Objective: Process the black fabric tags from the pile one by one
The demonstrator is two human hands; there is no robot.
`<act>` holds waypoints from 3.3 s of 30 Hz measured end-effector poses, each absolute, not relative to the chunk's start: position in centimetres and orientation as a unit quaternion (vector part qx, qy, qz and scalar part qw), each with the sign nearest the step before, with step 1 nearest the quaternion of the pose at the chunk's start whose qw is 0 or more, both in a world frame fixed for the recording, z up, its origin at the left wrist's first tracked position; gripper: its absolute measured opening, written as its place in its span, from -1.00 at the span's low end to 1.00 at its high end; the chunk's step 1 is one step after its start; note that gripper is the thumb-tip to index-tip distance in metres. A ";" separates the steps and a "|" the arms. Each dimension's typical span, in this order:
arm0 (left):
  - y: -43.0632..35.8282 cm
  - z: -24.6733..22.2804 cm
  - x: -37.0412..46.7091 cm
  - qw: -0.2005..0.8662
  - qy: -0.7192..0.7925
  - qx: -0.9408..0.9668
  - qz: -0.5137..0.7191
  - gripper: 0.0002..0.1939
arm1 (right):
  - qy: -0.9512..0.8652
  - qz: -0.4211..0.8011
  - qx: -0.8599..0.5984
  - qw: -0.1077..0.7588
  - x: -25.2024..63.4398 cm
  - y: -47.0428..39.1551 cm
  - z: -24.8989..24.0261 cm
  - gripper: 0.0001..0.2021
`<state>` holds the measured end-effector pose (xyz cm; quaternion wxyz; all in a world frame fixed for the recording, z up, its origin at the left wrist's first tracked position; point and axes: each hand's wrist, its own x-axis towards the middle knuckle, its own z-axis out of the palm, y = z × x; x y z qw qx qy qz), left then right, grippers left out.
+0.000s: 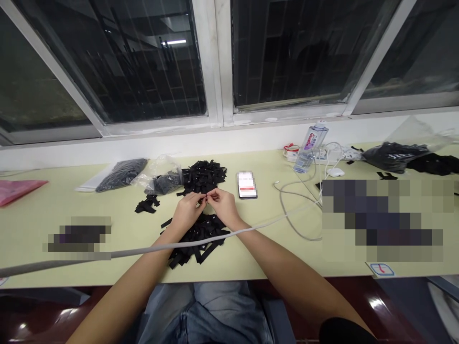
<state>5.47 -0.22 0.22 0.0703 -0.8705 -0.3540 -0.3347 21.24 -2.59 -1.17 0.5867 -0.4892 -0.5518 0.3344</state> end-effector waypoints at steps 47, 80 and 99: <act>-0.1 0.4 3.9 0.099 -0.230 -0.924 -0.289 -0.83 | -0.521 0.276 -0.542 0.599 18.6 -4.5 -0.8 -0.91; 0.4 0.4 4.2 -0.424 -0.395 -0.640 -0.505 -0.77 | -0.465 0.484 -0.413 0.615 20.3 -3.6 -0.9 -0.75; 0.2 0.0 4.8 -0.590 -0.310 -0.551 -0.502 -0.72 | -0.436 0.561 -0.311 0.632 21.0 -3.4 0.2 -0.77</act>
